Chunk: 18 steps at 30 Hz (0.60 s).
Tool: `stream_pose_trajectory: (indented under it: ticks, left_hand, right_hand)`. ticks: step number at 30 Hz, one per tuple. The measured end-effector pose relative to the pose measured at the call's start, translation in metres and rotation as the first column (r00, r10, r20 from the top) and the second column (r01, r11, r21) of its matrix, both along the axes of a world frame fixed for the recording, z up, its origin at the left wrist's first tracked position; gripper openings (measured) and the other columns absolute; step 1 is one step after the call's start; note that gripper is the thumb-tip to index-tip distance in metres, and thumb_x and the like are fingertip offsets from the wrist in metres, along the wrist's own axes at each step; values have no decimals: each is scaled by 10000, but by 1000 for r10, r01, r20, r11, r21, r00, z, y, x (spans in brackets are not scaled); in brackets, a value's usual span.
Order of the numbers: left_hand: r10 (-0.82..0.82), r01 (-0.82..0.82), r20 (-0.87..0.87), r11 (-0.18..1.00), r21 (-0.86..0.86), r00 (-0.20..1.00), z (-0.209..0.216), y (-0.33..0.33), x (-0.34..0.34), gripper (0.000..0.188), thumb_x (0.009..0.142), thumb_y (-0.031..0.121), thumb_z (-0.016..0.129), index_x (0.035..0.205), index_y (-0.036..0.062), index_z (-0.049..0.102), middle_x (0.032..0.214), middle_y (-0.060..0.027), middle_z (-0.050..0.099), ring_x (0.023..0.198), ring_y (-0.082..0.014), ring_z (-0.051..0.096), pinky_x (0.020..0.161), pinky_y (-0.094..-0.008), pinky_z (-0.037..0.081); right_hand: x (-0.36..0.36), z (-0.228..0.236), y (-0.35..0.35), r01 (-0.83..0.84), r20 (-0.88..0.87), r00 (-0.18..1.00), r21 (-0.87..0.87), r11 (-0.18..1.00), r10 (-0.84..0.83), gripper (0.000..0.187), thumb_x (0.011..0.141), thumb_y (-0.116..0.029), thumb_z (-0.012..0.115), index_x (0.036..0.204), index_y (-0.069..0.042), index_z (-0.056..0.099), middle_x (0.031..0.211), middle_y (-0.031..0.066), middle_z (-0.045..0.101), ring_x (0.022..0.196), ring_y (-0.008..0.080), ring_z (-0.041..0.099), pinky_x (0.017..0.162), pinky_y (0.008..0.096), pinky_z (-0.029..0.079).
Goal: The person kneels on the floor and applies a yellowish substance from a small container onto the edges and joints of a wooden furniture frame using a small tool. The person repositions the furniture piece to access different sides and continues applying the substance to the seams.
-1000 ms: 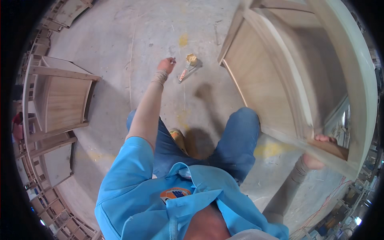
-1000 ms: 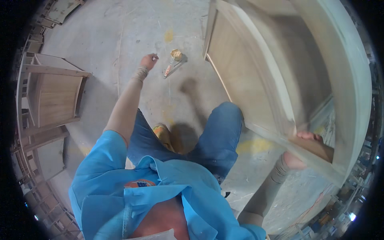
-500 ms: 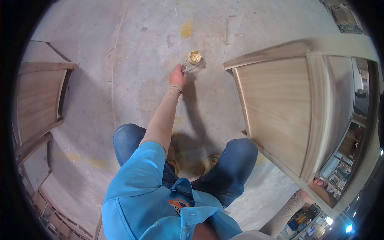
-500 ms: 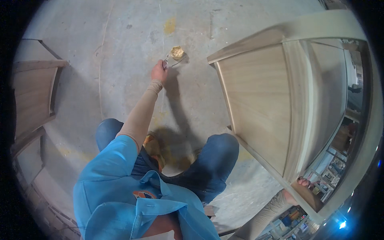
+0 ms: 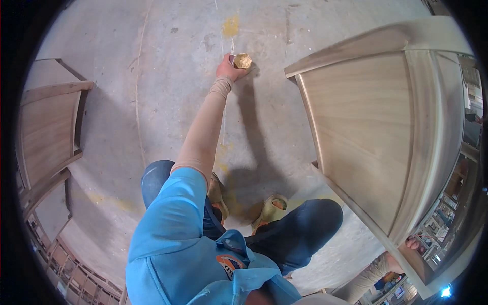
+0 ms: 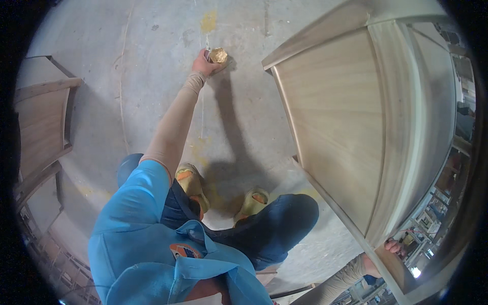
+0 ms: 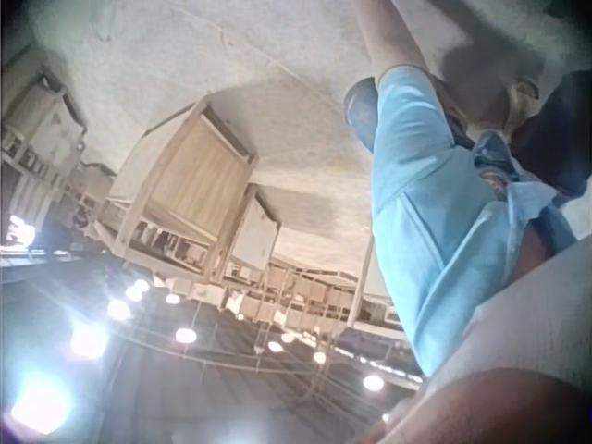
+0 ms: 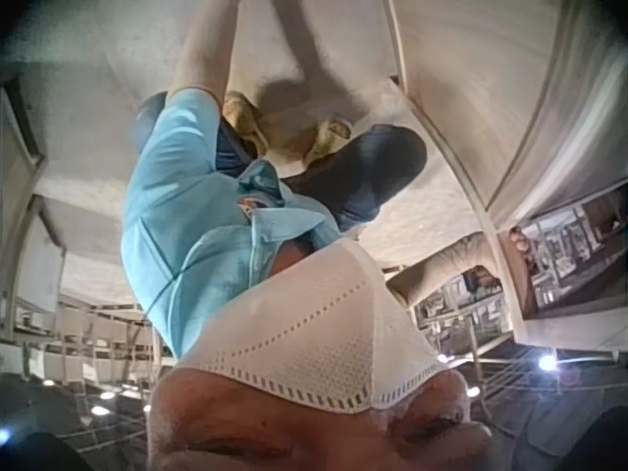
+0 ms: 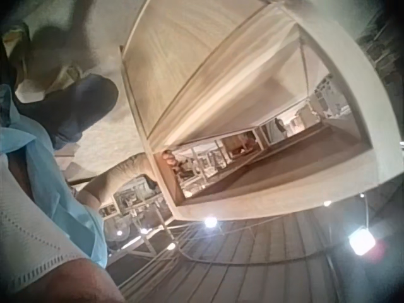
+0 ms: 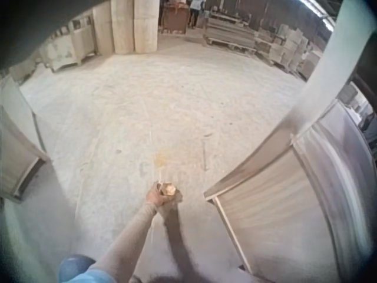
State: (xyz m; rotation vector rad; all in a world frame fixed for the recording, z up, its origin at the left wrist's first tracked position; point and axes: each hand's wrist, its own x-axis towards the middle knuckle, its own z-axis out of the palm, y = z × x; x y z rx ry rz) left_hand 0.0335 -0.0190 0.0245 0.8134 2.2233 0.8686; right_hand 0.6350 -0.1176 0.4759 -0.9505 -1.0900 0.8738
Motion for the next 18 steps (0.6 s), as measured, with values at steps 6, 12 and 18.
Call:
stream_pose_trajectory:
  ticks: [6,12,18]
  left_hand:
    - [-5,1,80,999,51,997,-32,-6,-10,798,511,340,867,1176,80,511,1075,-127,650,991,-281,627,866,-359,492]
    - [-198,184,-187,979,-92,962,6,-18,-64,627,672,282,781,1191,65,503,1019,-147,654,922,-259,639,817,-351,501]
    - [-227,184,283,968,171,932,194,-78,-62,338,905,184,564,1207,41,518,787,-3,527,651,-69,475,601,-220,421]
  right_hand:
    - [-4,-5,-17,239,869,333,297,925,-365,505,876,-437,502,1097,16,489,1042,181,467,1023,287,468,916,431,384]
    - [-114,-81,-113,817,859,293,4,577,-420,368,928,-274,539,1153,11,478,1180,161,472,1122,260,460,991,398,359]
    - [-233,-176,-41,-252,771,488,-325,911,410,554,814,-43,641,1313,-11,404,1359,175,416,1291,291,381,1035,456,337]
